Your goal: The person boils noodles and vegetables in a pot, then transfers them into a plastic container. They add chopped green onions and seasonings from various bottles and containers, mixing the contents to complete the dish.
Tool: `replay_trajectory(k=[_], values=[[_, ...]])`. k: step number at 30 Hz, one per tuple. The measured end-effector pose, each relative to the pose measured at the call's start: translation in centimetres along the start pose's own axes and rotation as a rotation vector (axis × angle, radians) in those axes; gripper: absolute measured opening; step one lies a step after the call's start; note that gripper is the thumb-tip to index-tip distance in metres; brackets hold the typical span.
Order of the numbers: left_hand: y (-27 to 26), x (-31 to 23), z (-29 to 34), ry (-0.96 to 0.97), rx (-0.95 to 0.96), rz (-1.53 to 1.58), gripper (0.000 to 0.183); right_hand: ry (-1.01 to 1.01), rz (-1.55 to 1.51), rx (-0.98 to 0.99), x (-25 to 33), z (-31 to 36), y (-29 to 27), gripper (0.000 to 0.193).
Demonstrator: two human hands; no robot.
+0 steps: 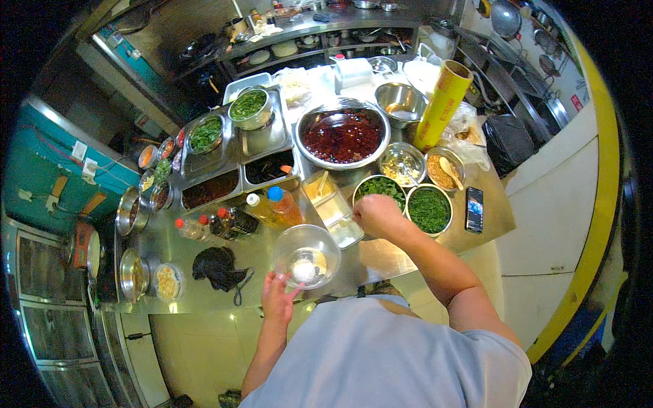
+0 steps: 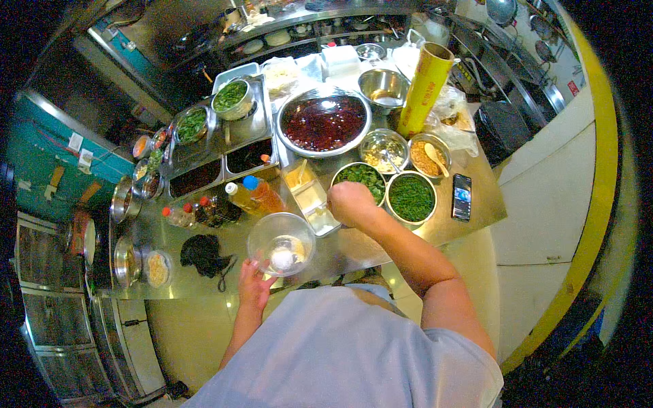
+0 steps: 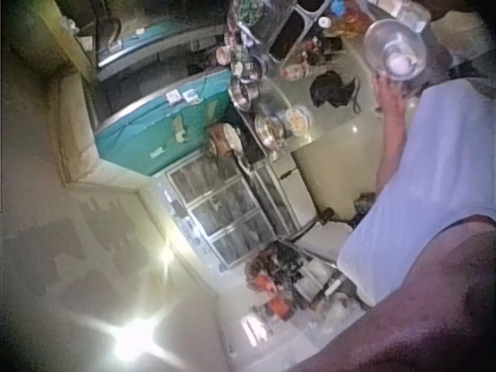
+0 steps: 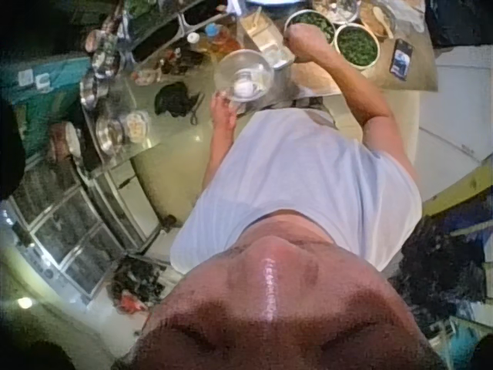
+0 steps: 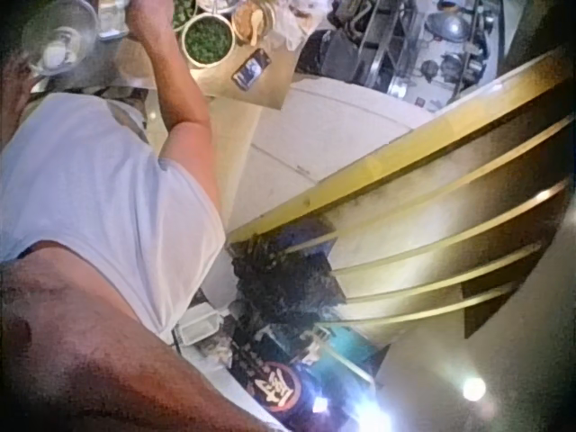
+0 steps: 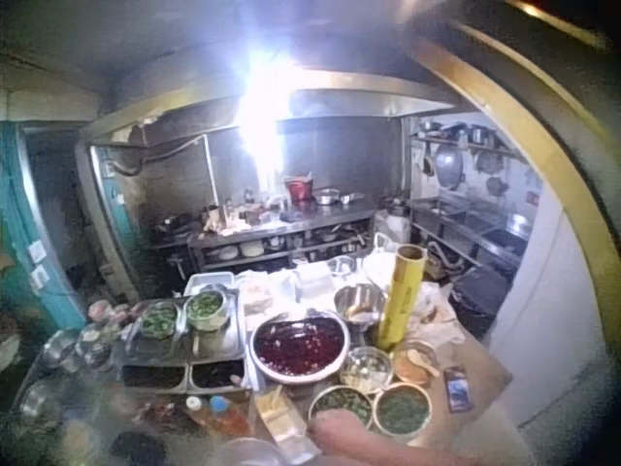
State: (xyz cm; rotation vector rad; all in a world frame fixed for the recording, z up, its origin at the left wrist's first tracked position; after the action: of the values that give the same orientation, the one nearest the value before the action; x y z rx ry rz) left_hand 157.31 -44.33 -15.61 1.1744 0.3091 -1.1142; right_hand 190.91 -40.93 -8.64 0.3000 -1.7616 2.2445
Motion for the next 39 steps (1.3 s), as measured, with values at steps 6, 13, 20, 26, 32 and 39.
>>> replay_trajectory(k=[6, 13, 20, 26, 32, 39], values=[[-1.8, 0.1, 0.4, 0.015, 0.006, 0.039, 0.038, -0.035, -0.108, -0.061, -2.6, 1.9, 2.9, 0.012], [-1.1, 0.2, 0.1, 0.001, 0.034, 0.011, 0.038, 0.189, 0.136, 0.075, -8.4, -1.2, 5.1, 0.018], [2.9, -0.5, -1.0, 0.019, 0.146, -0.014, 0.039, 0.108, 0.031, 0.036, -9.8, -3.2, 4.2, 0.014], [6.6, -1.8, -2.2, 0.119, 0.232, 0.005, 0.039, 0.065, -0.207, -0.059, -10.2, -1.7, 0.7, 0.021], [11.0, -0.8, -5.3, 0.037, 0.17, -0.116, 0.032, -0.138, -0.434, -0.257, -6.8, 0.5, -6.3, 0.027], [14.9, 0.4, -7.7, 0.02, 0.256, -0.045, 0.031, -0.282, -0.407, -0.152, -0.5, 0.3, -9.8, 0.02]])
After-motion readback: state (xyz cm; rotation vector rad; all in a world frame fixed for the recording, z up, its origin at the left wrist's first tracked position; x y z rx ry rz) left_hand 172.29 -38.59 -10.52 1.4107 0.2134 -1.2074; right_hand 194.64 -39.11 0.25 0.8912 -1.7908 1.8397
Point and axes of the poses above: each hand's wrist, its own z-axis away from the middle knuckle, its own y-axis out of the palm, x = y × z, the point moved 2 cm from there along -z, towards the middle knuckle, and after that the axes turned 12 degrees about x, right-handed, at the moved point
